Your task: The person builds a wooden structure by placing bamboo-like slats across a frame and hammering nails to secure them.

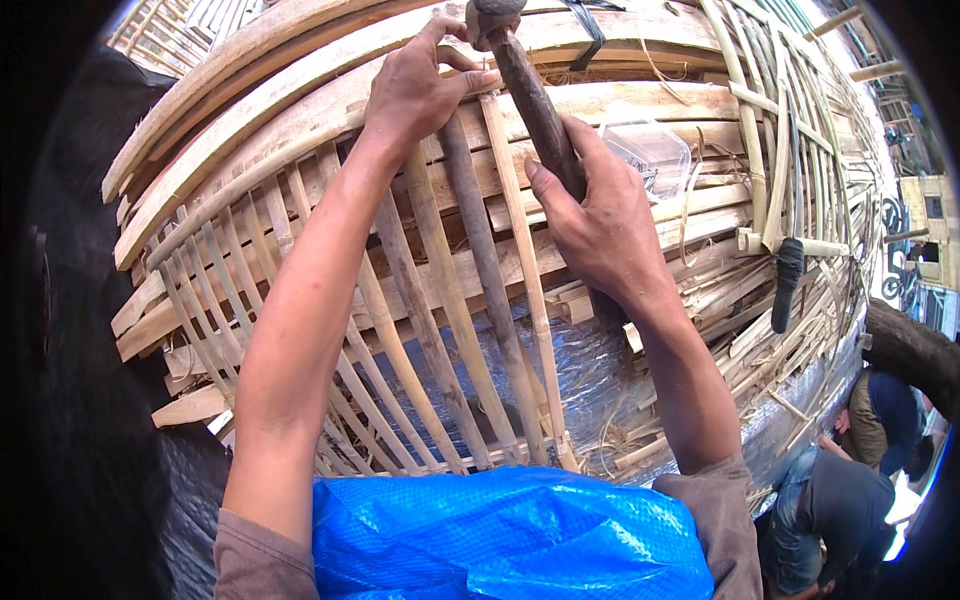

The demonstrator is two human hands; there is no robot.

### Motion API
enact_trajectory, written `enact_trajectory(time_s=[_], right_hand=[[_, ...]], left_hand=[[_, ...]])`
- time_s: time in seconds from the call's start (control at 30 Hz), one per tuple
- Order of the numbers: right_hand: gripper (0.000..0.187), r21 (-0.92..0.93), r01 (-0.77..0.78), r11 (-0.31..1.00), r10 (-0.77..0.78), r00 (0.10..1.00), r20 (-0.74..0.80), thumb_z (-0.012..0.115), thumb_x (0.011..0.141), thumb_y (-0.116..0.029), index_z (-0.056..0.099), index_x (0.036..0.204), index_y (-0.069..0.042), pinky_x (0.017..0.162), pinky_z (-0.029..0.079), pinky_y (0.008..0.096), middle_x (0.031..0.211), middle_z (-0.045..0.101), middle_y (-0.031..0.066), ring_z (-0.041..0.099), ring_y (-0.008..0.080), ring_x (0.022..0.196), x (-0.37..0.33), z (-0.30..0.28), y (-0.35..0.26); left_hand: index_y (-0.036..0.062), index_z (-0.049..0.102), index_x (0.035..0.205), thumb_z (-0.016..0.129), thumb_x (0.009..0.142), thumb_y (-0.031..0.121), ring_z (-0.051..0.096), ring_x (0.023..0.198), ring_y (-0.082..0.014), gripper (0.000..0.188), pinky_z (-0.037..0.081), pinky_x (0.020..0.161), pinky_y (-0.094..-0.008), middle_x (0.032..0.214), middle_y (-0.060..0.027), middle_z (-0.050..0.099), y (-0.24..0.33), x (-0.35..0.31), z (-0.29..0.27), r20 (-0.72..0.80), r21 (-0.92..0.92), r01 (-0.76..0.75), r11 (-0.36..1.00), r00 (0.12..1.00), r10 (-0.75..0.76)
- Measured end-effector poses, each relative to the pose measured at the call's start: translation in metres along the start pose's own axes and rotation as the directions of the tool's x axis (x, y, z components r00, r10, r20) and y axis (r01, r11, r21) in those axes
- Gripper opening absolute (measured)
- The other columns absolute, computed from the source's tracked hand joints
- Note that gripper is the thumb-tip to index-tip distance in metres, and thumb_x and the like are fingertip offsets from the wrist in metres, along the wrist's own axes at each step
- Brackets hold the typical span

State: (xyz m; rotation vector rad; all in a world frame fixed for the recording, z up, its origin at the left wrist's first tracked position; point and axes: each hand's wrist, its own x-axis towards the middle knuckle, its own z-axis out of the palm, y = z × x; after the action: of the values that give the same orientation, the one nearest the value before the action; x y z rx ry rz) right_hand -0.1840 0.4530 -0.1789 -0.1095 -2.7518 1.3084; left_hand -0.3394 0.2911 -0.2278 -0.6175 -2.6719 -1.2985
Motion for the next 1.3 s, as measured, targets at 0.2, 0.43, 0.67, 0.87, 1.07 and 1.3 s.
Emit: enact_trajectory(time_s=[0.2,0.43,0.67,0.87,1.07,1.3], right_hand=[[0.038,0.014,0.02,1.0,-0.019,0.997,-0.07,0.063,0.098,-0.021,0.056,0.128,0.001,0.073,0.05,0.0352,0.081,0.063,0.01,0.06,0.0177,0.075,0.001,-0.013,-0.036],[0.04,-0.061,-0.009,0.998,0.008,1.0,-0.008,0.063,0.097,-0.022,0.055,0.129,0.001,0.075,0.051,0.0371,0.087,0.067,0.0153,0.065,0.0225,0.081,0.0,-0.007,-0.016],[0.038,-0.134,0.058,0.989,-0.064,0.997,-0.041,0.062,0.098,-0.02,0.054,0.129,0.001,0.071,0.05,0.0387,0.081,0.065,0.0121,0.063,0.0211,0.074,0.0,-0.007,-0.029],[0.039,-0.111,0.075,0.991,-0.077,0.997,-0.011,0.062,0.098,-0.022,0.056,0.129,0.001,0.074,0.051,0.0384,0.088,0.068,0.0158,0.065,0.0218,0.079,0.004,-0.016,-0.039],[0.037,-0.244,0.007,0.97,-0.005,1.0,0.01,0.059,0.099,-0.021,0.053,0.129,0.0,0.076,0.05,0.043,0.089,0.067,0.0199,0.066,0.0298,0.082,-0.001,-0.007,-0.035],[0.038,-0.054,0.002,0.999,-0.003,1.0,-0.022,0.063,0.098,-0.024,0.056,0.127,0.0,0.065,0.047,0.0344,0.078,0.062,0.0084,0.057,0.0179,0.068,0.001,-0.019,-0.05]], left_hand=[[0.0148,0.06,0.119,0.082,0.079,0.04,0.072,0.083,-0.0203,0.052,0.053,0.08,-0.0378,0.094,-0.0006,0.078,-0.003,-0.004,-0.001,-0.034,0.078,-0.002,0.997,0.999,0.004],[0.0155,0.06,0.12,0.083,0.079,0.037,0.073,0.084,-0.0206,0.051,0.054,0.08,-0.0379,0.093,-0.0002,0.078,-0.004,-0.002,0.001,-0.03,0.037,-0.02,0.999,0.999,0.021],[0.0136,0.058,0.117,0.081,0.077,0.026,0.072,0.087,-0.0288,0.048,0.054,0.079,-0.0407,0.088,-0.0079,0.075,0.001,0.0,-0.01,0.023,-0.096,0.042,0.994,0.999,-0.04],[0.0139,0.056,0.119,0.082,0.077,0.026,0.072,0.088,-0.029,0.05,0.054,0.079,-0.0411,0.091,-0.0075,0.076,0.007,-0.004,-0.013,0.02,-0.091,0.026,0.995,1.0,-0.024],[0.0108,0.055,0.12,0.082,0.077,0.025,0.072,0.089,-0.0287,0.052,0.054,0.079,-0.041,0.09,-0.0088,0.076,0.003,-0.002,-0.013,0.046,-0.105,0.063,0.992,0.997,-0.058],[0.011,0.056,0.119,0.081,0.078,0.026,0.072,0.092,-0.0279,0.05,0.054,0.081,-0.0409,0.095,-0.0081,0.076,0.006,-0.004,-0.015,0.013,-0.079,0.037,0.996,0.999,-0.036]])
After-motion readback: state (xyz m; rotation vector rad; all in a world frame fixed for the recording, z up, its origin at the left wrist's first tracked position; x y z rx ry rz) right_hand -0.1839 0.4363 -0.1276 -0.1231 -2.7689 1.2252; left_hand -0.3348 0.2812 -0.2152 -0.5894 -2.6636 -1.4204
